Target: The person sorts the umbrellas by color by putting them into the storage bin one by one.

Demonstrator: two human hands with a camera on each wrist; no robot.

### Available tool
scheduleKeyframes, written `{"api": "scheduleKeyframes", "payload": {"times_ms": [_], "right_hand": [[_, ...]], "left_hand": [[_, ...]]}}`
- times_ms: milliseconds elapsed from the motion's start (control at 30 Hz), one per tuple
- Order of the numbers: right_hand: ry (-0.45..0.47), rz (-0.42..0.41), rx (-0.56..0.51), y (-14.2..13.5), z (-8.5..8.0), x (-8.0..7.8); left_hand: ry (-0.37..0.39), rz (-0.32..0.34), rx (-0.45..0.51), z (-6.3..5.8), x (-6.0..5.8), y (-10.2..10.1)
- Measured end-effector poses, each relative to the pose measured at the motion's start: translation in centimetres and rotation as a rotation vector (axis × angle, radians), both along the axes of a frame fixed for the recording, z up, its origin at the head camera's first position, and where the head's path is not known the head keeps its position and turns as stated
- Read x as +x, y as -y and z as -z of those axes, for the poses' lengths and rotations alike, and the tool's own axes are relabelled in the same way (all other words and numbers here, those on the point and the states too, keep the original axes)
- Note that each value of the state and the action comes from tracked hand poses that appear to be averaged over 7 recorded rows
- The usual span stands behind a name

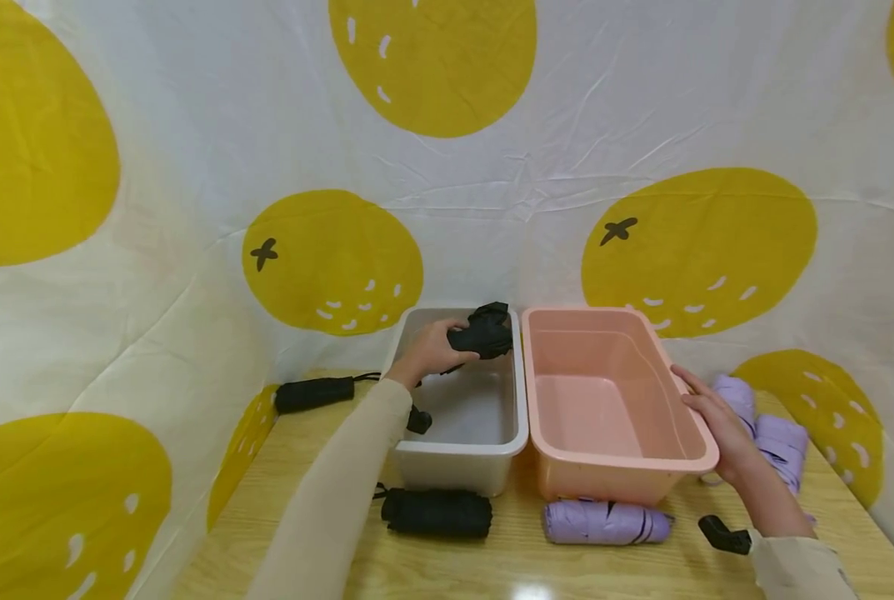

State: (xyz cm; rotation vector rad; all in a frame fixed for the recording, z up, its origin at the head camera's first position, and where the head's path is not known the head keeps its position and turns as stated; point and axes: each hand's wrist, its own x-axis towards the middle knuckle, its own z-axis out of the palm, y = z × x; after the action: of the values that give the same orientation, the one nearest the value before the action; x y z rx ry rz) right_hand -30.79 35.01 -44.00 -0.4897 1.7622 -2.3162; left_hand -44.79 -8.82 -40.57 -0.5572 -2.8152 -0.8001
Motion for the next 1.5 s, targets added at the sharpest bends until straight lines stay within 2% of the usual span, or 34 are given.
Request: {"api": "scheduleKeyframes", "payload": {"times_ms": [233, 467, 700, 933, 1067, 1233, 1367, 1500], "right_hand": [[-0.006, 0.027, 0.029, 0.0, 0.3, -0.5], [-0.006, -0.023, -0.028, -0.2, 0.0, -0.4], [-0.015, -0.027, -0.03, -0.2, -0.2, -0.6], [-0.013, -0.014, 0.014, -0.5, 0.3, -0.6], [-0.004, -0.002, 0.03, -0.3, 0.2, -0.4], [0.002, -0.001, 0.028, 0.1, 0.0, -0.1], [-0.002, 0.011, 0.024, 0.1, -0.2, 0.1], [0.007, 0.02, 0.03, 0.1, -0.5, 0.2]], "left_hand": [[0.048, 0.008, 0.04, 0.7, -0.6, -0.1], [0.111, 0.029, 0.0, 1.3, -1.2, -0.4], [0.177, 0.028, 0.049, 2.2, -1.8, -0.3], [0.244, 0.053, -0.069, 3.5, -2.5, -0.2], [0.298, 0.1, 0.015, 4.0, -2.6, -0.3], [0.362, 0.118, 0.153, 3.3, -1.9, -0.5], [0.35, 0.119, 0.209, 2.1, -1.6, -0.7], [0.329, 0.121, 0.244, 0.8, -1.7, -0.6]]}}
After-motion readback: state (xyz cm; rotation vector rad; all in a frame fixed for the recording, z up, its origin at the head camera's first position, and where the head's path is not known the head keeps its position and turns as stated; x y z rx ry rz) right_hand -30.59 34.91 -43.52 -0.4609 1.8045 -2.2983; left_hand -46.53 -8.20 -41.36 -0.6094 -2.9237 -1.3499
